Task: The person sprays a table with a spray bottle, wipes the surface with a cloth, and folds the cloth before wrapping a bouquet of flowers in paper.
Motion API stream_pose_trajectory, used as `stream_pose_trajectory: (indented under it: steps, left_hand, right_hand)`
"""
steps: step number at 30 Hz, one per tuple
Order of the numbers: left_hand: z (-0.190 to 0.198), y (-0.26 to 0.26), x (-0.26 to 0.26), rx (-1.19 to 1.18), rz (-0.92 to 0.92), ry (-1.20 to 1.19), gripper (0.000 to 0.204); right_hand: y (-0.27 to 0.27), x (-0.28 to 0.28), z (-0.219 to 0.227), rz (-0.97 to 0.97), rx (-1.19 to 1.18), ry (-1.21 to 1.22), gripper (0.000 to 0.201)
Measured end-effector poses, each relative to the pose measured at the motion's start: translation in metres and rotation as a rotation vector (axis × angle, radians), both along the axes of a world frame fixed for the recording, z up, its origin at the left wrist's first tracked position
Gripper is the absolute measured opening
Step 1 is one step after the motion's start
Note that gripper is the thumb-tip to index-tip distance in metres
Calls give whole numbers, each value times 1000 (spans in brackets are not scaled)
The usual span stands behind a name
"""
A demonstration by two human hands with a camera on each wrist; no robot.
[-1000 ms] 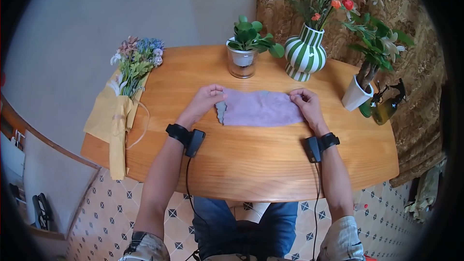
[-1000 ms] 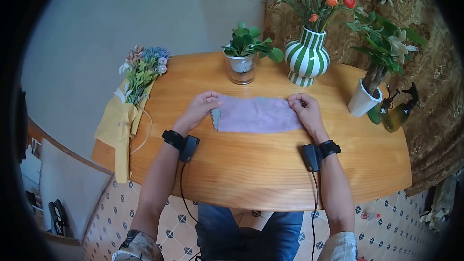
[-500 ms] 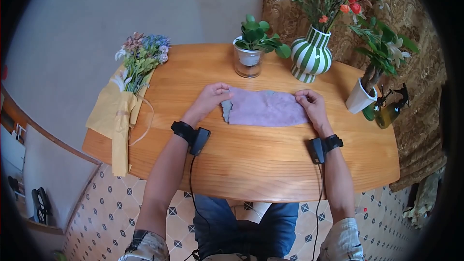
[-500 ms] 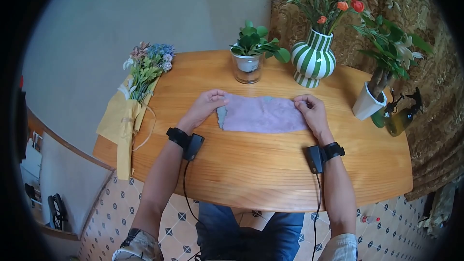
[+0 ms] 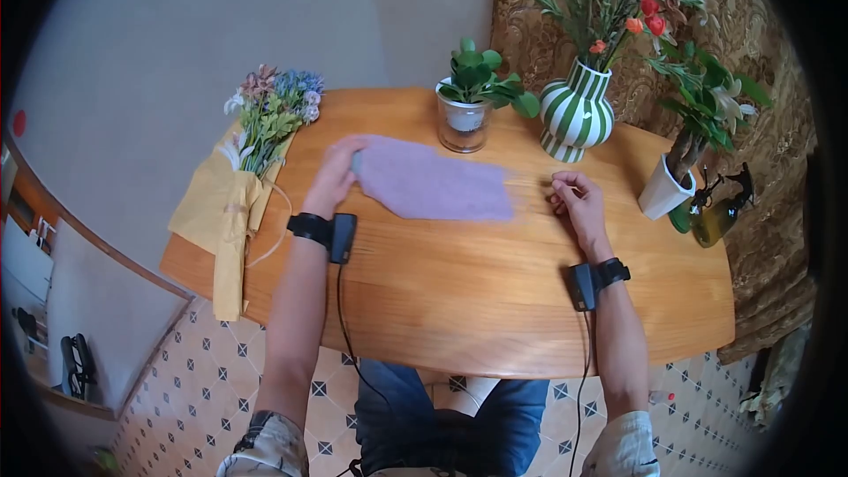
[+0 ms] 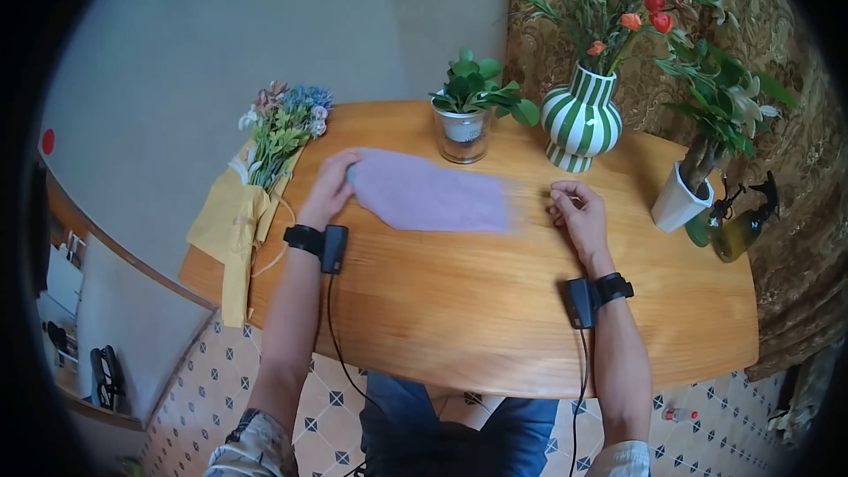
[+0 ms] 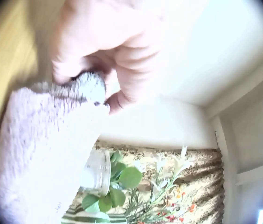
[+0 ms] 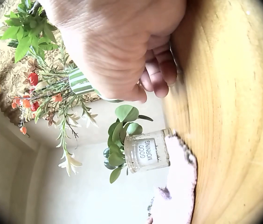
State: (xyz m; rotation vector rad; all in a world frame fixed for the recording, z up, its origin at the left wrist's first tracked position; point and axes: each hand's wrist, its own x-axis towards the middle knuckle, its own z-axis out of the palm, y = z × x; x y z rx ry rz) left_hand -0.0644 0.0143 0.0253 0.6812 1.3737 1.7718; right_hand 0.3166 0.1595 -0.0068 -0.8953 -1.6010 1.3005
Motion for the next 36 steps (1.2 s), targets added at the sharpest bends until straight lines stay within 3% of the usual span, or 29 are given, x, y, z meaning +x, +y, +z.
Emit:
stream_pose_trajectory:
  steps: [2,3,5,7,9,11,15,17,21,23,28,30,32,36]
  left_hand:
    - [-17,7,-55,-99,56,-5,20]
    - [-10,7,-66,-101,59,-3,20]
    - [2,13,-87,-57,260,60,18]
    - [19,23,-120,-124,285,214,16]
    - [41,45,-112,-94,353,234,15]
    - [51,81,-109,208,594,223,16]
    - [53,160,-101,422,566,41,21]
    - [37,185,-94,198,107,288,19]
    - [-9,214,-46,-47,50,57,17]
    - [-20,207,-36,-83,-325,63,18]
    - [-1,171,-40,-170,-110,74,24]
    - [6,146,-58,-73,110,29,27]
    - [-5,128,-93,-9,293,0,27]
    - [-17,89,-115,13,415,-3,26]
  right_hand:
    - [0,0,-1,-6,-2,3,15]
    - [0,-1,-1,-12,-5,0,15]
    - [0,-2,-1,-13,-6,-6,14]
    - [-1,-1,-1,-20,-12,-15,14]
    - [-2,-3,0,-11,-5,-50,14]
    - [-2,-3,1,-15,-16,-52,13]
    - [-3,-5,2,-21,-46,-72,12]
    - [-6,-5,4,-21,-68,-95,12]
    - [-4,-5,3,-30,-67,-117,12]
    - [-4,-6,1,-21,-62,-111,13]
    - [-4,-4,1,0,-44,-111,13]
    - [-3,-4,1,5,-33,-99,13]
    - [-3,-4,0,9,-21,-112,13]
    - [-3,-4,1,20,-19,-102,13]
